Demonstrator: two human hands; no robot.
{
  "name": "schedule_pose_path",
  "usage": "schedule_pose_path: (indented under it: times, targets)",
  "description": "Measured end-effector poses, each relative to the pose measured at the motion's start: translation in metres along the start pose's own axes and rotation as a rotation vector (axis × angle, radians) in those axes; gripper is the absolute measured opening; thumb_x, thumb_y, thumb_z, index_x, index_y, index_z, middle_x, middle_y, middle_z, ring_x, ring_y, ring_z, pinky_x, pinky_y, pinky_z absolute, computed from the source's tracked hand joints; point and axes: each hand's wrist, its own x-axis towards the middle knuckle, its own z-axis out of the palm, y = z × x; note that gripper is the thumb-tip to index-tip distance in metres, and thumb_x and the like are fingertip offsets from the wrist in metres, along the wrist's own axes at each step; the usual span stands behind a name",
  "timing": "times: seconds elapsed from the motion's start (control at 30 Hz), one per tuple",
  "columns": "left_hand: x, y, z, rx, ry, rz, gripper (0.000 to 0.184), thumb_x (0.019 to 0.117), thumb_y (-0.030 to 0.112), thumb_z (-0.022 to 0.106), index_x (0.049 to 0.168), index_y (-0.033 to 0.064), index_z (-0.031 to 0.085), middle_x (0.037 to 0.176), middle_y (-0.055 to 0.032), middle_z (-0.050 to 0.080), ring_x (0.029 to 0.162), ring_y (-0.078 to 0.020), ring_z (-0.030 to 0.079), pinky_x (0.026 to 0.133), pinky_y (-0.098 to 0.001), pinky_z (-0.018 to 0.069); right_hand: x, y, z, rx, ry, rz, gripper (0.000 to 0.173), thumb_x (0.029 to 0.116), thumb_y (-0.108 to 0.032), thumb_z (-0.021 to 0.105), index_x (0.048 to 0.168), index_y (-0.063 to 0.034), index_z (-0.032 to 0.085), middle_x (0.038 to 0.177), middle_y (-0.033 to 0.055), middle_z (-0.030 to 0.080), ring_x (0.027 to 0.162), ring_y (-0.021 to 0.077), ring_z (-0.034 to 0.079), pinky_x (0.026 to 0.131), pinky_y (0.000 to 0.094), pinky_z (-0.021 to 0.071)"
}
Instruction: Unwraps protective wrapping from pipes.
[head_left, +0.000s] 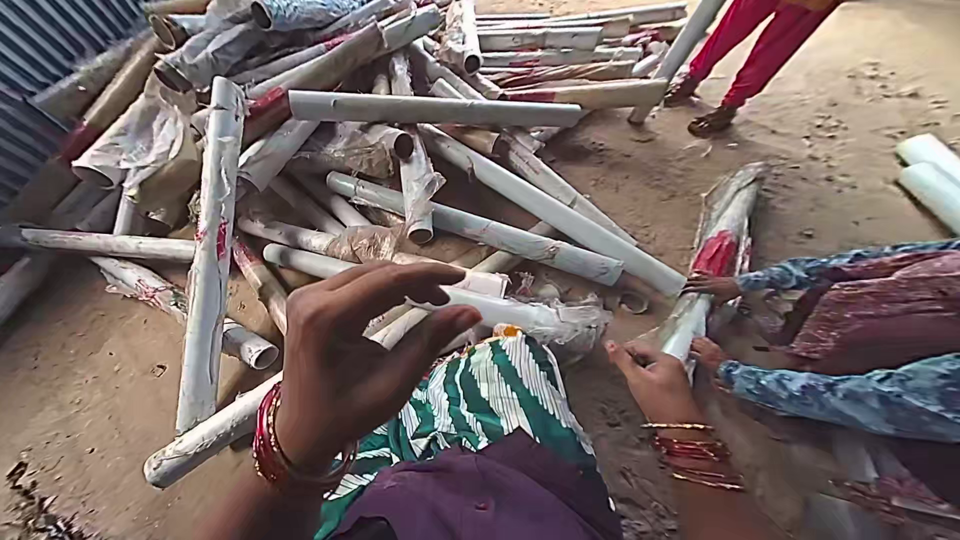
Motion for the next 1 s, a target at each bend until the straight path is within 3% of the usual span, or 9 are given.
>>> schedule_pose_path:
  times: [0.07,0.13,0.23,0.3,0.47,0.57,0.73,0.87,1.0]
  targets:
    - [-0.023,-0.048,0.018,0.186,-0.119,-0.216,0.028,0.0961,0.030,0.066,0.107,0.0068,0.076,0.092,0.0031,0.075,0.084,0.0009,0.068,0.077,-0.0184,0.0563,0.014,0.013,0.012,-0.071,-0.081,0.093,0.038,0.1029,-0.030,0.060,0.084,0.0026,0.064,0.076,0.0087,0.058,0.072,0.0171,0.053,0.071,0.0441,0.0442]
    - [-0.044,-0.091,0.036,0.270,-0.279,-0.453,0.028,0.0960,0.029,0.066,0.109,0.0074,0.076,0.093,-0.0038,0.075,0.083,-0.0119,0.071,0.075,-0.0347,0.0584,0.034,0.026,0.033,-0.138,-0.183,0.180,0.037,0.1036,-0.028,0.061,0.092,0.0064,0.068,0.084,0.0198,0.065,0.082,0.0299,0.061,0.080,0.0561,0.0461]
    - [-0.066,-0.147,0.066,0.256,-0.545,-0.774,0.029,0.1002,0.025,0.068,0.116,0.0018,0.074,0.106,-0.0154,0.075,0.095,-0.0314,0.072,0.087,-0.0551,0.0561,0.065,0.032,0.066,-0.236,-0.249,0.291,0.034,0.1055,-0.025,0.059,0.097,0.0074,0.069,0.091,0.0247,0.066,0.088,0.0359,0.063,0.084,0.0560,0.0467]
    - [-0.069,-0.179,0.087,0.265,-0.731,-0.937,0.033,0.1022,0.028,0.065,0.123,0.0021,0.072,0.118,-0.0178,0.072,0.112,-0.0349,0.068,0.100,-0.0562,0.0497,0.091,0.029,0.089,-0.327,-0.273,0.355,0.036,0.1062,-0.030,0.058,0.111,0.0038,0.070,0.105,0.0282,0.069,0.103,0.0427,0.067,0.093,0.0610,0.0476]
    - [-0.062,-0.247,0.154,0.336,-1.033,-1.014,0.045,0.1016,0.031,0.066,0.137,0.0044,0.063,0.144,-0.0244,0.056,0.135,-0.0428,0.052,0.112,-0.0605,0.0395,0.149,0.031,0.138,-0.546,-0.244,0.399,0.083,0.0977,-0.059,0.061,0.150,0.0018,0.041,0.115,0.0325,0.068,0.112,0.0504,0.066,0.093,0.0664,0.0488]
    - [-0.062,-0.290,0.202,0.384,-1.056,-0.931,0.055,0.0968,0.032,0.072,0.144,0.0069,0.058,0.156,-0.0237,0.044,0.139,-0.0472,0.045,0.107,-0.0643,0.0429,0.177,0.035,0.158,-0.696,-0.415,0.429,0.085,0.0948,-0.065,0.060,0.138,0.0072,0.051,0.119,0.0311,0.068,0.114,0.0469,0.066,0.093,0.0642,0.0495]
    - [-0.053,-0.341,0.271,0.356,-1.017,-1.012,0.100,0.0829,0.046,0.085,0.163,0.0201,0.032,0.173,-0.0140,0.012,0.153,-0.0529,0.017,0.102,-0.0777,0.0371,0.191,0.043,0.165,-0.863,-0.753,0.337,0.044,0.1078,-0.037,0.048,0.119,0.0005,0.069,0.125,0.0265,0.067,0.121,0.0421,0.064,0.095,0.0616,0.0491]
    - [-0.060,-0.361,0.296,0.371,-1.222,-1.162,0.137,0.0640,0.050,0.096,0.167,0.0303,0.008,0.172,-0.0200,-0.006,0.151,-0.0599,-0.011,0.097,-0.0913,0.0228,0.176,0.066,0.141,-0.565,-0.864,0.314,0.045,0.1090,-0.032,0.051,0.094,0.0068,0.067,0.095,0.0247,0.065,0.096,0.0370,0.063,0.086,0.0545,0.0465]
    - [-0.071,-0.366,0.286,0.395,-1.287,-1.094,0.136,0.0541,0.050,0.100,0.164,0.0264,0.024,0.170,-0.0260,0.005,0.151,-0.0614,-0.003,0.105,-0.0801,0.0335,0.137,0.065,0.119,-0.388,-0.799,0.360,0.041,0.1083,-0.024,0.051,0.087,0.0083,0.065,0.082,0.0196,0.062,0.082,0.0286,0.060,0.079,0.0476,0.0451]
